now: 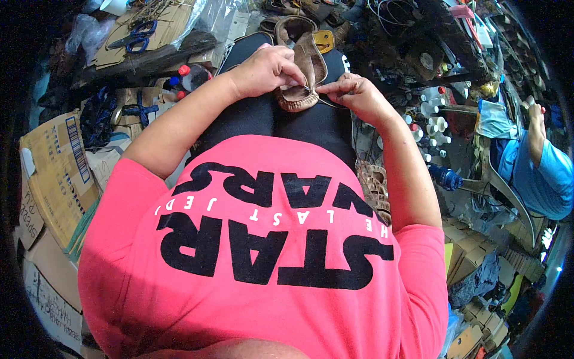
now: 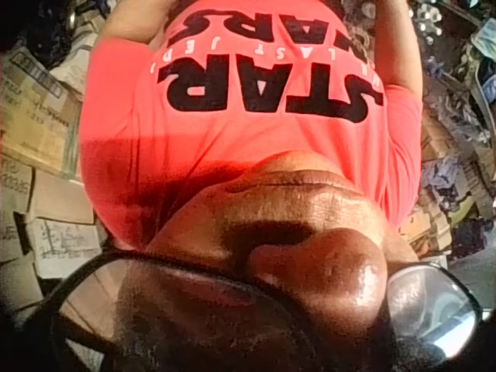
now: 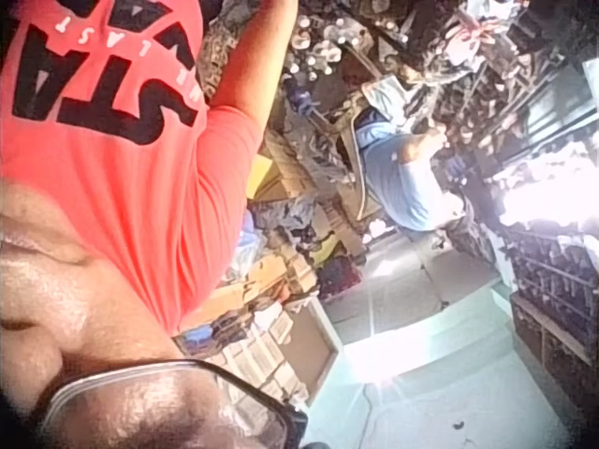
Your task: Stitching the leather pieces of a shoe together by hand.
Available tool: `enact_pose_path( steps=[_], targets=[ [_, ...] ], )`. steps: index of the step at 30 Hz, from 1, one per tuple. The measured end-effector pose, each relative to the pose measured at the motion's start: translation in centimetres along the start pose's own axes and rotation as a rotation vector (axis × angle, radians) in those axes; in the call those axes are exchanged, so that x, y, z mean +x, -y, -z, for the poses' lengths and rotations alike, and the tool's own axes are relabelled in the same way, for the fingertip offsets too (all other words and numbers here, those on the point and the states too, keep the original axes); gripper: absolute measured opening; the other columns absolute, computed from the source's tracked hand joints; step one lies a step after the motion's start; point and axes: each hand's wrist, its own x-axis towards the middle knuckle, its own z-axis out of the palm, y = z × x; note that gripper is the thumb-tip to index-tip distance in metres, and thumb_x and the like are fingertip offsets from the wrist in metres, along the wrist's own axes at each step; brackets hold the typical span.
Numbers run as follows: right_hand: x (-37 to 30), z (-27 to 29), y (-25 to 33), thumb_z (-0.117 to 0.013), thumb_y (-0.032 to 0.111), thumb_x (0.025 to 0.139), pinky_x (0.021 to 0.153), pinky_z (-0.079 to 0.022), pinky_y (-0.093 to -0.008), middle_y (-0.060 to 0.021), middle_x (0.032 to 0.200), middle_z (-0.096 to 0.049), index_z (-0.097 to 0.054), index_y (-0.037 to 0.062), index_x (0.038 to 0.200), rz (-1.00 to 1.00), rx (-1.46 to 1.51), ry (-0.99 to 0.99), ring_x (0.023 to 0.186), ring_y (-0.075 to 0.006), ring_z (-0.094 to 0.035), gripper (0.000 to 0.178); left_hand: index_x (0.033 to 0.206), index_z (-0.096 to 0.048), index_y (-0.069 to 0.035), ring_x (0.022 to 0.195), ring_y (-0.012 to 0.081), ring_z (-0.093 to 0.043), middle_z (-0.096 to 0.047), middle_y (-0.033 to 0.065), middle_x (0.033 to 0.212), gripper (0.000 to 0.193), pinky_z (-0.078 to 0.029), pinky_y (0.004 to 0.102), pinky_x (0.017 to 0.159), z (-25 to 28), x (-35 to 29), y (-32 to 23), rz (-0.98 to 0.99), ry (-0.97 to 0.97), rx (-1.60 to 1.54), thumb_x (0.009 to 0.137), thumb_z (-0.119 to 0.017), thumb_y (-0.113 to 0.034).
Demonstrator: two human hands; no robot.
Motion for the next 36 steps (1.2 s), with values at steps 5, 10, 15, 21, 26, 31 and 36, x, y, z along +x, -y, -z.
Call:
enact_pose_path(
  steps=[5,10,15,21,26,31,36],
  targets=[
    [-1.0,-0.7,0.2,-0.062,-0.002,0.082,0.076,-0.039,-0.0187,0.0032,0.079,-0.047,-0.068,0.0117,0.110,-0.001,-0.079,-0.055,0.079,-0.0068,-0.047,0.032,0.087,-0.073,-0.025,0.088,0.0165,-0.054,-0.055,-0.0048,0.077,0.022,-0.035,0.0359,0.078,0.1,-2.1,-1.2,0.047,-0.073,0.135,0.070,-0.069,-0.011],
    [-1.2,-1.5,0.6,-0.064,0.001,0.081,0.077,-0.040,-0.0202,0.0020,0.083,-0.053,-0.069,0.0107,0.109,-0.016,-0.002,-0.130,0.082,-0.0078,-0.049,0.029,0.082,-0.071,-0.020,0.084,0.0175,-0.055,-0.058,-0.0032,0.074,0.013,-0.034,0.0345,0.077,-0.6,-2.3,-1.3,0.087,-0.132,0.156,0.071,-0.069,-0.015],
    [-1.1,-1.8,-0.1,-0.066,0.003,0.081,0.081,-0.042,-0.0212,-0.0005,0.090,-0.060,-0.069,0.0089,0.107,0.009,-0.049,-0.172,0.086,-0.0080,-0.052,0.027,0.077,-0.068,-0.016,0.084,0.0183,-0.057,-0.061,-0.0010,0.076,0.006,-0.036,0.0342,0.078,-1.5,-2.2,-2.7,0.183,-0.182,0.079,0.071,-0.069,-0.019],
    [-0.8,-2.3,0.8,-0.067,0.006,0.083,0.078,-0.046,-0.0216,-0.0017,0.091,-0.065,-0.068,0.0033,0.104,-0.096,0.270,-0.195,0.085,-0.0068,-0.057,0.022,0.081,-0.067,-0.017,0.088,0.0175,-0.059,-0.066,-0.0014,0.080,0.012,-0.035,0.0371,0.083,-1.6,-0.8,-3.3,0.408,-0.066,-0.036,0.073,-0.068,-0.025],
    [0.2,-1.9,1.9,-0.069,0.007,0.081,0.074,-0.048,-0.0212,-0.0031,0.085,-0.067,-0.068,0.0000,0.095,-0.146,0.255,-0.193,0.079,-0.0064,-0.059,0.016,0.082,-0.066,-0.013,0.079,0.0191,-0.062,-0.065,0.0037,0.076,0.014,-0.040,0.0370,0.079,-2.5,0.1,-2.2,0.405,-0.037,-0.198,0.072,-0.069,-0.022],
    [1.0,-0.8,2.6,-0.072,0.009,0.078,0.068,-0.047,-0.0207,-0.0014,0.076,-0.066,-0.067,0.0003,0.083,-0.215,0.084,-0.090,0.071,-0.0058,-0.058,0.011,0.083,-0.068,-0.015,0.086,0.0220,-0.059,-0.065,0.0033,0.084,0.011,-0.040,0.0394,0.080,-0.9,1.0,-3.7,0.218,0.012,0.107,0.074,-0.068,-0.022],
    [-0.6,0.8,0.3,-0.074,0.012,0.077,0.072,-0.044,-0.0231,0.0010,0.081,-0.058,-0.066,0.0024,0.083,-0.207,0.218,-0.171,0.077,-0.0072,-0.053,0.013,0.085,-0.065,-0.016,0.092,0.0212,-0.053,-0.064,-0.0005,0.083,0.008,-0.035,0.0412,0.082,0.9,-0.4,-3.3,0.194,0.068,0.204,0.079,-0.063,-0.021]
  ],
)
